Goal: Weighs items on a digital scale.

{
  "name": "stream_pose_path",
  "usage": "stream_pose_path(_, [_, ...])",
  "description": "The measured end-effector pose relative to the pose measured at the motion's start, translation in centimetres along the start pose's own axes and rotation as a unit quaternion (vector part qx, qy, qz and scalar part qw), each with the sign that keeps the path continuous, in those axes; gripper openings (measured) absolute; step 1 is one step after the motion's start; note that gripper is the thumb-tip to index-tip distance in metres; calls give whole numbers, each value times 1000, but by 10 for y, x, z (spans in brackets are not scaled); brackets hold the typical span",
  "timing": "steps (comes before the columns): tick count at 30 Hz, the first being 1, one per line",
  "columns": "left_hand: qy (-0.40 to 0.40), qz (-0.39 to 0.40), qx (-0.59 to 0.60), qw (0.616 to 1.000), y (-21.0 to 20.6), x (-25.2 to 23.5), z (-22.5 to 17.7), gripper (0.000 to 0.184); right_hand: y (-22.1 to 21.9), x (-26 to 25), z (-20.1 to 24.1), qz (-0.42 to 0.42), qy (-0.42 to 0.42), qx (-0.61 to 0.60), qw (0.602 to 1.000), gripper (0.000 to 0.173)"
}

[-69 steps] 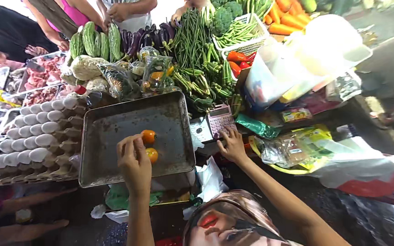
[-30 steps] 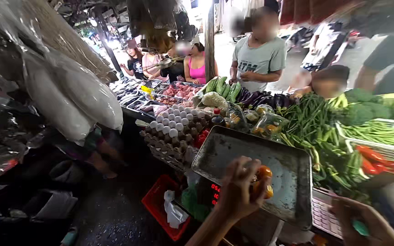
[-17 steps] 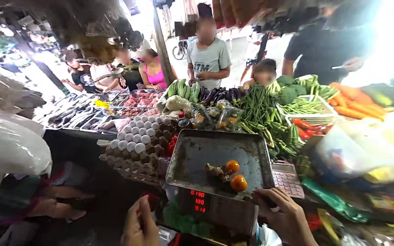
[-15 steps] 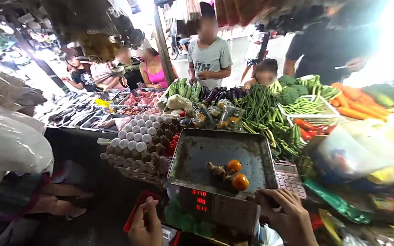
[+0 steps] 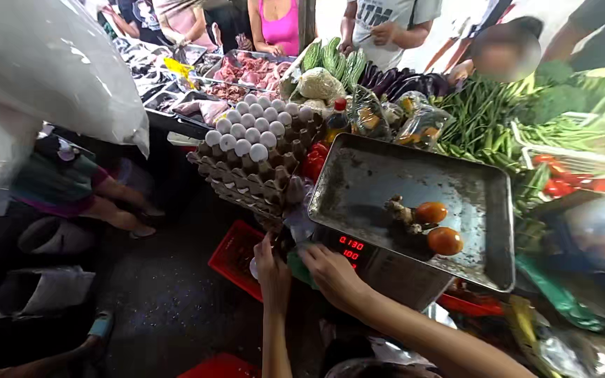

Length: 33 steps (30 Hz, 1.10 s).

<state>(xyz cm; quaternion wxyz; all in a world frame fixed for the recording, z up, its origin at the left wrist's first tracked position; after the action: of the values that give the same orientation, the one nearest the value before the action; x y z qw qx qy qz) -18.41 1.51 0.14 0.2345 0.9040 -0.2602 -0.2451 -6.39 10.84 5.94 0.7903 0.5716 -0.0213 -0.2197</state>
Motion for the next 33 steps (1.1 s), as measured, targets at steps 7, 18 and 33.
stream_pose_path(7, [-29, 29, -50, 998, -20, -12, -8, 35, -25, -80, -2, 94, -85, 164, 978, 33])
stream_pose_path(18, [-21, -30, 120, 992, -51, -39, -4, 39, 3, -7, -12, -63, 68, 92, 991, 10])
stream_pose_path(33, [-134, -21, -111, 984, -38, -37, 21, 18, -40, -95, -16, 106, -410, -218, 879, 44])
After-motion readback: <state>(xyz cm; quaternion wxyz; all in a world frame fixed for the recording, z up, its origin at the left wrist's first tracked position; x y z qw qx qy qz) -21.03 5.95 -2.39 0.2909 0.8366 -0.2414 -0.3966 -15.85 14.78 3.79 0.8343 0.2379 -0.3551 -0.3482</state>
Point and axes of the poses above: each hand's wrist, its own x-axis away from the middle knuckle, its own y-axis out of the back of the hand, z = x × y, the point moved 1 cm from there along -x, towards the middle knuckle, and after that the axes turned 5 degrees about -y, right-handed, at the moved point
